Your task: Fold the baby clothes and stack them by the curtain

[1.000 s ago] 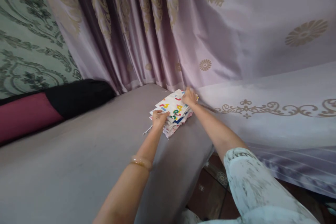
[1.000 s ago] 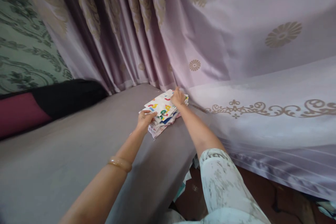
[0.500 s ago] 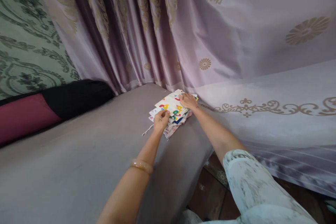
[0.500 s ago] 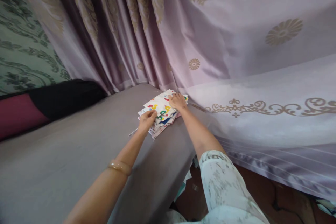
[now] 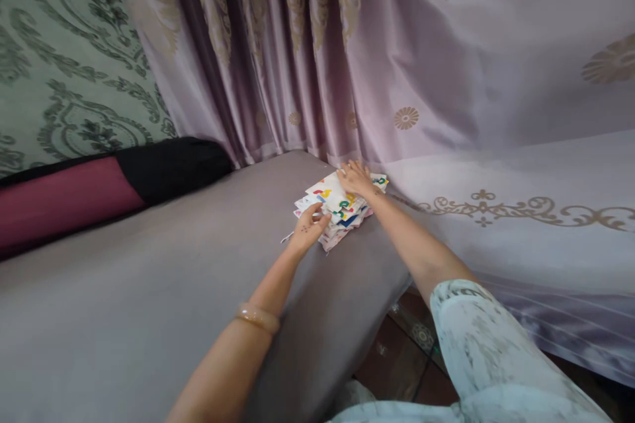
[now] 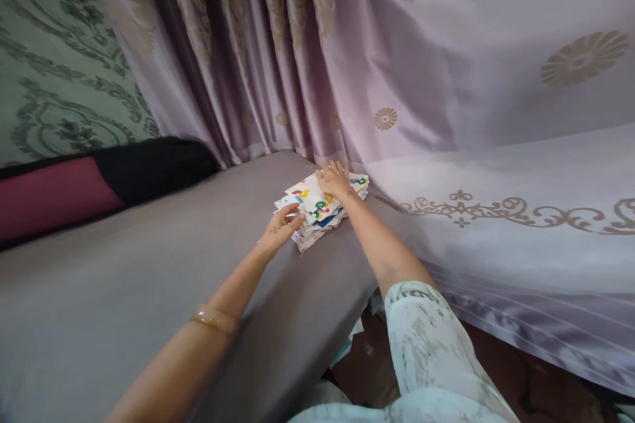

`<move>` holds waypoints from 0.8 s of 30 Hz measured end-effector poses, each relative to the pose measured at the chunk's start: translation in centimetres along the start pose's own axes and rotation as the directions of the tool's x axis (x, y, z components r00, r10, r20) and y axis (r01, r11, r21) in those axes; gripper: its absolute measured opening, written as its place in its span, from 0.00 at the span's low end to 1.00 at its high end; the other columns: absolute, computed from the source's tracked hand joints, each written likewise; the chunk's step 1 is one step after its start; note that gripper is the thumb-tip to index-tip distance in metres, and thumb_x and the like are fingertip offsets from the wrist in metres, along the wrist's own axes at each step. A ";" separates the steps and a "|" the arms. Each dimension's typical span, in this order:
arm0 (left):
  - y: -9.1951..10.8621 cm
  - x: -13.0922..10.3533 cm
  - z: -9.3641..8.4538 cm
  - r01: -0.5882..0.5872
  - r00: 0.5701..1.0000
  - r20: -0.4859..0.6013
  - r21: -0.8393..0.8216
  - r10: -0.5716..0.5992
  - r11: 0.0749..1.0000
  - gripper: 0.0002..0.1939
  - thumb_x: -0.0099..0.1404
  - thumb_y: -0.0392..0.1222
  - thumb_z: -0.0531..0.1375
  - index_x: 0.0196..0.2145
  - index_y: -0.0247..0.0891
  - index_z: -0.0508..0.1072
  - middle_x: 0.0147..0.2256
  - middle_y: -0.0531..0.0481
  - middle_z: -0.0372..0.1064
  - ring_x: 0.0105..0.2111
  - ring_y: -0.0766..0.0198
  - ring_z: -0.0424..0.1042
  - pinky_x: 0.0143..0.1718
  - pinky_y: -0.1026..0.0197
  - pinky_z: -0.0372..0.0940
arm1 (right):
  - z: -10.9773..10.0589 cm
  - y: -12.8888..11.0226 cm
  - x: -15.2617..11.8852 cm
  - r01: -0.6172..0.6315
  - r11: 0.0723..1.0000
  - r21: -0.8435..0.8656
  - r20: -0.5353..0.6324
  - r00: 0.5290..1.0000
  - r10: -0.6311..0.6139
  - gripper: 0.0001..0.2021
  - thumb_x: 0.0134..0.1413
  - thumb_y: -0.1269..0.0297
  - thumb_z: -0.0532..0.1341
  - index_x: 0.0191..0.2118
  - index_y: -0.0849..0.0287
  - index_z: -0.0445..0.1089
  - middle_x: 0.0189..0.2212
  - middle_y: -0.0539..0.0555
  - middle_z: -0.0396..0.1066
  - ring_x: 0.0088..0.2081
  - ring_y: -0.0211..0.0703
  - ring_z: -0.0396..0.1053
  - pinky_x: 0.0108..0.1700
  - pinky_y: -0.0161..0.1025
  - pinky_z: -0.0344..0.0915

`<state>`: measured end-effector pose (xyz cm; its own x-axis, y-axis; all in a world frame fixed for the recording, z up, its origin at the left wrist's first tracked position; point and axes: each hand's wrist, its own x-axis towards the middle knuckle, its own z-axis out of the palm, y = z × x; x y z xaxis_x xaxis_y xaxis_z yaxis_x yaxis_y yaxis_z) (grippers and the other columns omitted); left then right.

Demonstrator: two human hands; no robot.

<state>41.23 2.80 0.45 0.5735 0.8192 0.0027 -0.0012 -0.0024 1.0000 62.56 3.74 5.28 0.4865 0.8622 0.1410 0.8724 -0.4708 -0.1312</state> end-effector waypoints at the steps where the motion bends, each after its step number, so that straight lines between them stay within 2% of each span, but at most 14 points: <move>1: -0.1 -0.5 -1.0 -0.012 1.000 -0.016 0.031 0.013 0.999 0.22 0.54 0.41 0.67 0.47 0.36 0.74 0.48 0.40 0.69 0.35 0.64 0.70 0.35 0.63 0.65 | 0.3 -0.4 -0.3 0.005 1.000 0.020 0.008 1.000 -0.005 0.29 0.68 0.50 0.39 0.67 0.58 0.53 0.69 0.60 0.44 0.69 0.57 0.39 0.66 0.59 0.37; 4: -0.9 -1.8 -5.3 -0.027 0.995 -0.089 0.177 0.043 0.984 0.18 0.54 0.41 0.66 0.43 0.37 0.74 0.47 0.39 0.70 0.38 0.59 0.72 0.38 0.60 0.66 | 1.5 -1.0 -0.9 -0.048 0.998 0.039 0.068 0.997 0.045 0.30 0.67 0.47 0.38 0.67 0.55 0.54 0.69 0.60 0.44 0.69 0.61 0.39 0.65 0.65 0.37; 8: -2.9 -3.6 -13.4 0.004 0.972 -0.216 0.420 0.096 0.908 0.14 0.52 0.44 0.64 0.38 0.39 0.73 0.42 0.39 0.73 0.40 0.53 0.73 0.43 0.55 0.67 | 2.4 -0.7 -1.0 -0.072 0.997 0.028 0.060 0.996 0.071 0.30 0.66 0.47 0.39 0.66 0.53 0.54 0.68 0.59 0.47 0.68 0.62 0.42 0.64 0.66 0.38; 12: -4.3 -6.5 -21.8 0.078 0.950 -0.272 0.677 0.151 0.732 0.18 0.52 0.53 0.59 0.39 0.42 0.73 0.39 0.42 0.74 0.42 0.48 0.73 0.46 0.50 0.66 | 2.5 -0.6 -0.7 -0.091 0.995 0.042 0.066 0.994 0.088 0.30 0.65 0.47 0.41 0.66 0.53 0.55 0.69 0.58 0.46 0.68 0.62 0.42 0.65 0.66 0.37; 15: -4.7 -9.4 -26.7 0.168 0.931 -0.318 0.807 0.178 0.566 0.22 0.52 0.56 0.56 0.40 0.42 0.72 0.42 0.41 0.73 0.45 0.46 0.71 0.50 0.47 0.64 | 2.3 -0.7 -0.6 -0.097 0.994 0.054 0.077 0.993 0.093 0.30 0.65 0.46 0.41 0.67 0.54 0.54 0.69 0.58 0.45 0.68 0.62 0.40 0.65 0.66 0.36; 18: -4.9 -12.5 -30.6 0.241 0.916 -0.356 0.858 0.187 0.454 0.20 0.54 0.59 0.53 0.40 0.48 0.70 0.46 0.46 0.72 0.50 0.45 0.69 0.52 0.44 0.62 | 1.8 -0.7 -0.8 -0.092 0.993 0.072 0.102 0.991 0.085 0.31 0.65 0.46 0.41 0.68 0.55 0.52 0.70 0.59 0.43 0.69 0.61 0.38 0.65 0.65 0.35; 20: -5.1 -14.4 -32.5 0.324 0.899 -0.414 0.849 0.145 0.418 0.21 0.55 0.63 0.52 0.41 0.50 0.69 0.50 0.48 0.71 0.53 0.43 0.67 0.52 0.41 0.61 | 1.3 -1.0 -1.3 -0.082 0.993 0.082 0.121 0.990 0.072 0.31 0.65 0.47 0.44 0.68 0.54 0.50 0.70 0.60 0.40 0.69 0.60 0.37 0.66 0.65 0.36; 24: -5.4 -17.0 -34.6 0.456 0.852 -0.517 0.811 0.081 0.367 0.25 0.56 0.68 0.48 0.46 0.58 0.67 0.57 0.59 0.66 0.58 0.41 0.63 0.55 0.32 0.54 | 0.5 -2.4 -2.8 0.016 0.996 0.084 0.091 0.996 -0.024 0.32 0.63 0.46 0.48 0.69 0.52 0.48 0.71 0.59 0.35 0.70 0.60 0.32 0.65 0.66 0.37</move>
<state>3.16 8.70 -5.02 0.0657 0.9943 0.0839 0.9252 -0.0922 0.3680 59.13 2.57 4.70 0.4592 0.8867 0.0540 0.8732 -0.4394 -0.2107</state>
